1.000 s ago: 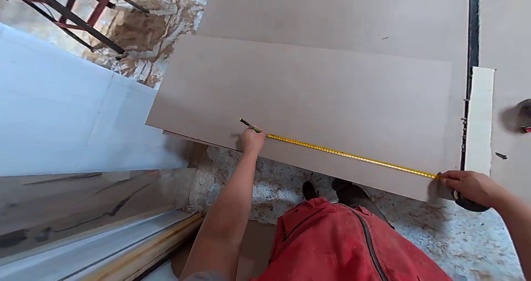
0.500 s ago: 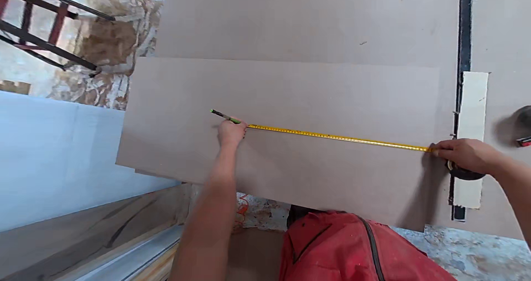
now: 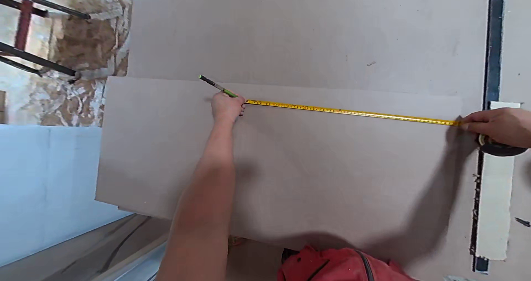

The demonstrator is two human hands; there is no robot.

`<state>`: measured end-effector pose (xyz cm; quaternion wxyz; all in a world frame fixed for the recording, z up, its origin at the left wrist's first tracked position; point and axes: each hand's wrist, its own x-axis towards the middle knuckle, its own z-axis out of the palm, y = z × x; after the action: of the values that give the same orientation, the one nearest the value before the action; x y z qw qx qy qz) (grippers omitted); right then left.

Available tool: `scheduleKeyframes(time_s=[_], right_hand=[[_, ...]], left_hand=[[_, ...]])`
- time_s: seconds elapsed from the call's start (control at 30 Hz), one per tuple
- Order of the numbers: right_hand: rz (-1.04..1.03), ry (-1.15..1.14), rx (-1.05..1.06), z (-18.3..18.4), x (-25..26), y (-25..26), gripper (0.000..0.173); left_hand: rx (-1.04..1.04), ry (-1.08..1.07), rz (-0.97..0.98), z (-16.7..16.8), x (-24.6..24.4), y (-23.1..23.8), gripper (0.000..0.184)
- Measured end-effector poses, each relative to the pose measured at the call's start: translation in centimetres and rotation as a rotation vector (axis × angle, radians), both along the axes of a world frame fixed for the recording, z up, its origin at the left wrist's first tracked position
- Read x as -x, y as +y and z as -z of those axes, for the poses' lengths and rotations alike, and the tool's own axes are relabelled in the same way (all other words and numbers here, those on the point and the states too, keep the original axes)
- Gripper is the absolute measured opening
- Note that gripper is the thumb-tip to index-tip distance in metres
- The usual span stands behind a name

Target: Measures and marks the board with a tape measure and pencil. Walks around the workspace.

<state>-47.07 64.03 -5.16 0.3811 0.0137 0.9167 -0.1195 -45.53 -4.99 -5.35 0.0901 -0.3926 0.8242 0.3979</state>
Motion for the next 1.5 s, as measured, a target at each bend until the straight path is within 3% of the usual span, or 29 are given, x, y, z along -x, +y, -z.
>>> scheduleKeyframes(time_s=[0.23,0.57,0.7,0.87,1.0,1.17,1.33,1.5], right_hand=[[0.066,0.019,0.035,1.2,4.1,0.5,0.021],[0.037,0.046,0.008,0.5,6.1,-0.5,0.018],[0.053,0.155,0.051,0.1,4.4,-0.1,0.023],[0.266,0.212,0.122,-5.8,-5.5,-4.7,0.025],[0.455,0.267,0.211,-4.4,-18.3,-4.0,0.027],[0.773,0.260,0.345,-3.0,-33.0,-8.8,0.033],[0.936,0.220,0.462,-2.1,-42.7,-15.3,0.032],[1.057,0.270,0.659,-0.5,-48.4,-21.5,0.030]], left_hand=[[-0.023,0.015,0.008,0.0,5.1,-0.4,0.017],[-0.082,0.053,-0.014,-0.3,6.4,-0.4,0.015],[-0.205,0.228,-0.057,0.5,4.8,-1.1,0.017],[-0.290,0.429,-0.115,1.2,0.6,-1.8,0.019],[-0.298,0.437,-0.062,1.2,-3.9,-1.9,0.017],[-0.259,0.279,0.019,0.8,-11.2,-1.7,0.022],[-0.294,0.195,0.169,-1.1,-23.2,-0.5,0.024],[0.052,0.306,0.600,-3.2,-39.0,-1.4,0.039]])
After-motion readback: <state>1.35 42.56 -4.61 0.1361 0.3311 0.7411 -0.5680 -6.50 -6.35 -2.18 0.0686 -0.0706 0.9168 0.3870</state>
